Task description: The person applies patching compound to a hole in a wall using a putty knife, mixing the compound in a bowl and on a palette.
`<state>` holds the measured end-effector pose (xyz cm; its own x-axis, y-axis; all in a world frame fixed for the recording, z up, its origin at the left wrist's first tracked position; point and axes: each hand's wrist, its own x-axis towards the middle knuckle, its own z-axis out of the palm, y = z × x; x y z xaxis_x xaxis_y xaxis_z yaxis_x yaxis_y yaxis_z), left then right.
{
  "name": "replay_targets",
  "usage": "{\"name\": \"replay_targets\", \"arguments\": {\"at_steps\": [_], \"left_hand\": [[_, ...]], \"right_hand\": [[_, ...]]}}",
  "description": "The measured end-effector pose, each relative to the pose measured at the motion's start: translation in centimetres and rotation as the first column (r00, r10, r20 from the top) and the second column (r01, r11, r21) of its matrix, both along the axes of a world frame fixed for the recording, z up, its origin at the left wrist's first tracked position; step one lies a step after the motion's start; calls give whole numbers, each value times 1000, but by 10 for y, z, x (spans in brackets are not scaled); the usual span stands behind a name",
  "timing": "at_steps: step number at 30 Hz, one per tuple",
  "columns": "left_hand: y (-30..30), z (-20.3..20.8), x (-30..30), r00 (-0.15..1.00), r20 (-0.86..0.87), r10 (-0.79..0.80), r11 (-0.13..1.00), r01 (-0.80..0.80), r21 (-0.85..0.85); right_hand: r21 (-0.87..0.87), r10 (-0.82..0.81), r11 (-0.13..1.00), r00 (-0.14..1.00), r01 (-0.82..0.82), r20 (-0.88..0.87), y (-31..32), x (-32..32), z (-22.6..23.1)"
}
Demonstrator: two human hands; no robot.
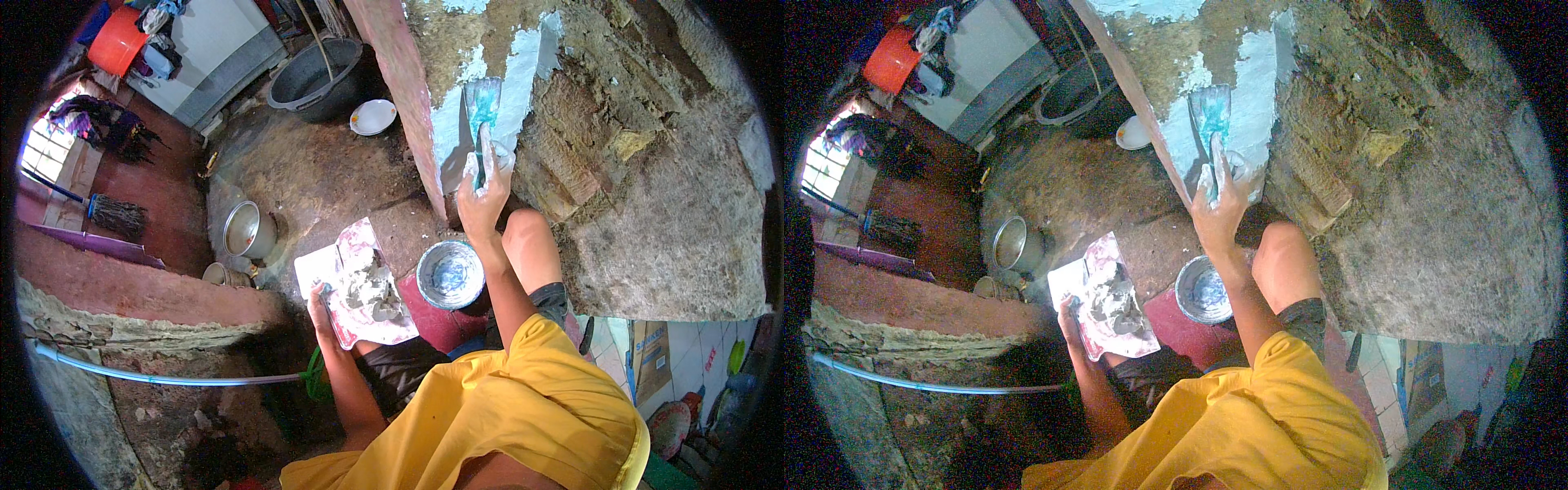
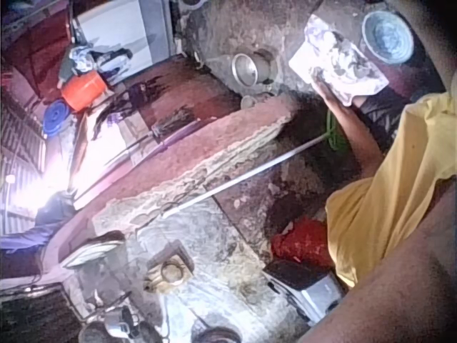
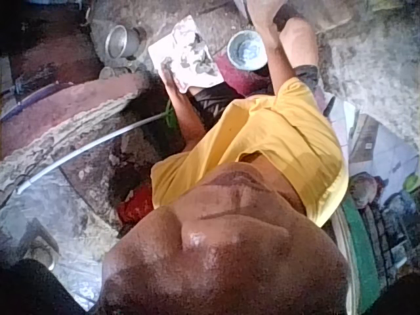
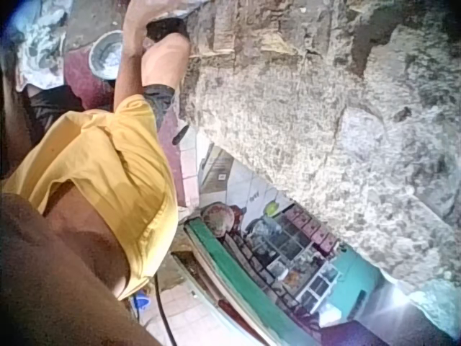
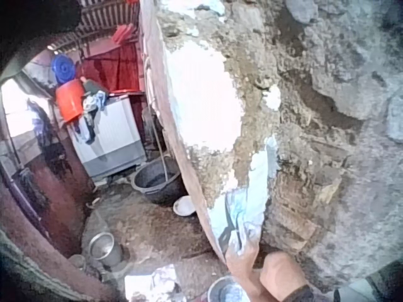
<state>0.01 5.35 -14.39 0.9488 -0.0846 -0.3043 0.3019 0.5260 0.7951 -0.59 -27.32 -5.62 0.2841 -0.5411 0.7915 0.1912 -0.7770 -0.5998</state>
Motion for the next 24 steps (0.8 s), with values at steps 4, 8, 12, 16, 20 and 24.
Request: {"name": "replay_targets", "arguments": {"at_steps": [4,8,12,16,20,24], "left_hand": [[3,-1,0,1000,21,13,997,-15,77],[-7,5,-2,1000,-8,-18,1000,18,3],[6,-18,7,998,62,-18,999,15,37],[19,-30,7,1000,8,-30,992,29,123],[-1,6,-1,999,31,-17,1000,17,16],[-7,24,-8,997,36,-69,983,75,-169]], "right_hand": [[50,32,998,999,-31,-7,0,-10,-1],[100,40,994,999,-38,-14,-11,-18,-1],[-10,42,999,999,-42,-5,-12,-19,16],[-11,257,966,965,-258,-49,1,-34,13],[467,804,571,576,-675,-149,23,-77,0],[238,790,489,311,-839,-528,30,-89,-20]]}}
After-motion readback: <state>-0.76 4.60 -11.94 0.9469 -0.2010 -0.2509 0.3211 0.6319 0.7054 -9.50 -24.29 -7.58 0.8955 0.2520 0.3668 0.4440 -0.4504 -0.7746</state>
